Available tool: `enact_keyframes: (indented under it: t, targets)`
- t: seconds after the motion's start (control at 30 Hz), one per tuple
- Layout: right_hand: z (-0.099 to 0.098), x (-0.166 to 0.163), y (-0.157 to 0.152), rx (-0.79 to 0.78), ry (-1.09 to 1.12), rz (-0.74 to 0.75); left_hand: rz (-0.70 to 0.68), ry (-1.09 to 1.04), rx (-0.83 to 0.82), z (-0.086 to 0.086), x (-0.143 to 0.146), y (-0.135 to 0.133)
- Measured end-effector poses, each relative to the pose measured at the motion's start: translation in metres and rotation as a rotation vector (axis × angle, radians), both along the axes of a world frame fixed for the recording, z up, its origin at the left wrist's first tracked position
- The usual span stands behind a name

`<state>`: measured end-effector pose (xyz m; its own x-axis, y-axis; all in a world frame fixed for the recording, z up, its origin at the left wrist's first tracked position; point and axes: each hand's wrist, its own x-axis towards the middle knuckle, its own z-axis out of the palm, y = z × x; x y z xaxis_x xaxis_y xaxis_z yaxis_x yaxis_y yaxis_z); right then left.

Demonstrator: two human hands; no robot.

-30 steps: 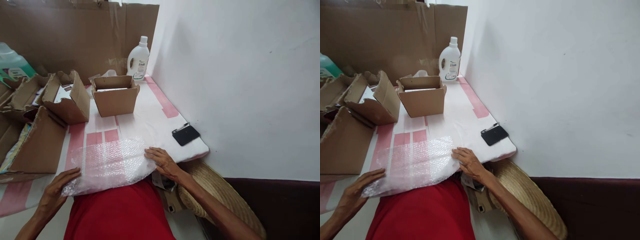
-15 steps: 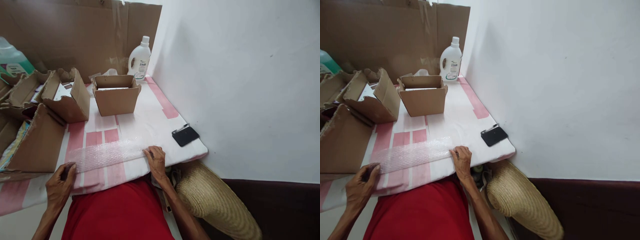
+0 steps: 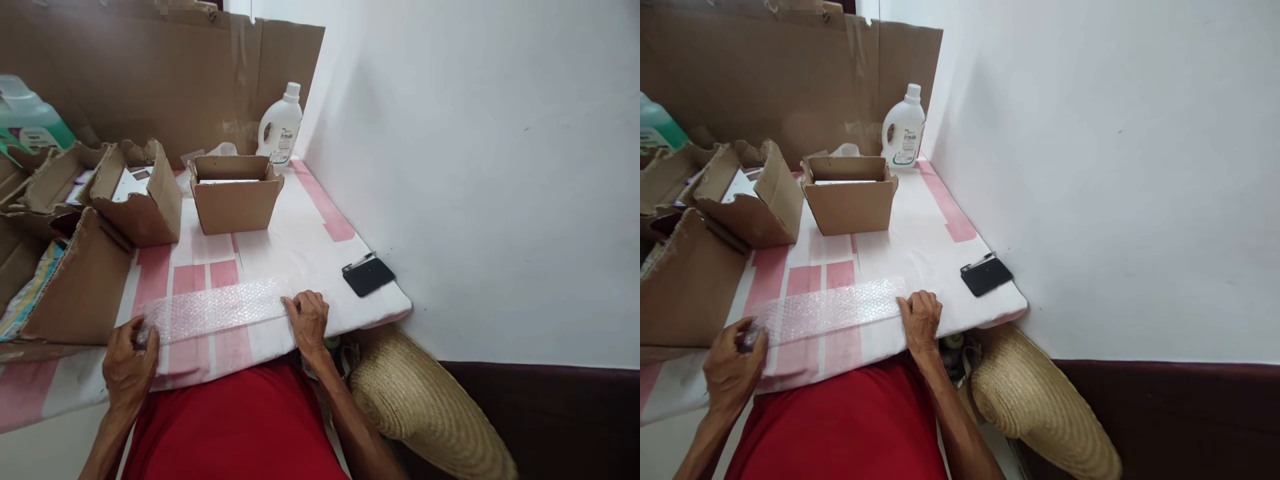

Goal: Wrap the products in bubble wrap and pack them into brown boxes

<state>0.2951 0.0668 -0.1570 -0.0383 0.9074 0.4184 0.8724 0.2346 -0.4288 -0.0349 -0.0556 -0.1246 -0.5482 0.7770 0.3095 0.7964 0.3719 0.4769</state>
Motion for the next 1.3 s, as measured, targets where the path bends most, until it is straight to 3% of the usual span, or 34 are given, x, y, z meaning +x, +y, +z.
enact_keyframes:
  t: [0.13, 0.2, 0.33, 0.4, 0.53, 0.63, 0.7, 0.8, 0.87, 0.97, 1.13, 1.23, 1.3]
  targets:
    - [0.002, 0.0, 0.001, -0.013, 0.0, -0.001, 0.01, 0.123, 0.072, 0.013, 0.012, 0.004]
    - [0.004, -0.001, 0.001, -0.017, 0.0, 0.005, -0.06, 0.258, 0.166, 0.016, 0.025, 0.008]
    - [0.005, -0.002, 0.001, -0.012, -0.015, 0.002, -0.626, 0.358, 0.172, 0.004, 0.056, 0.013]
    - [0.004, -0.001, 0.004, -0.014, -0.023, 0.001, -0.796, 0.384, 0.092, -0.007, 0.067, 0.013]
    - [0.008, 0.002, 0.01, 0.01, 0.045, -0.041, -0.791, 0.43, 0.022, -0.026, 0.073, 0.012]
    - [0.022, -0.014, 0.001, 0.153, 0.147, -0.103, -0.78, 0.434, 0.008, -0.031, 0.071, 0.012]
    - [0.032, -0.039, -0.016, 0.243, 0.127, 0.094, -0.789, 0.44, 0.015, -0.033, 0.069, 0.012]
    - [0.039, -0.082, -0.045, 0.21, -0.045, 0.663, -0.85, 0.456, 0.119, -0.039, 0.064, 0.013]
    - [0.035, -0.096, -0.055, 0.105, -0.143, 0.771, -0.883, 0.455, 0.169, -0.043, 0.062, 0.013]
    - [0.02, -0.077, -0.05, -0.031, -0.208, 0.69, -0.833, 0.421, 0.085, -0.042, 0.064, 0.013]
    - [0.005, -0.003, -0.022, -0.171, -0.268, 0.416, -0.78, 0.404, -0.004, -0.029, 0.074, 0.012]
    - [0.009, 0.004, -0.021, -0.149, -0.306, 0.294, -0.769, 0.425, -0.014, -0.026, 0.076, 0.011]
    - [0.014, -0.008, -0.027, -0.035, -0.321, 0.283, -0.763, 0.45, -0.045, -0.025, 0.077, 0.01]
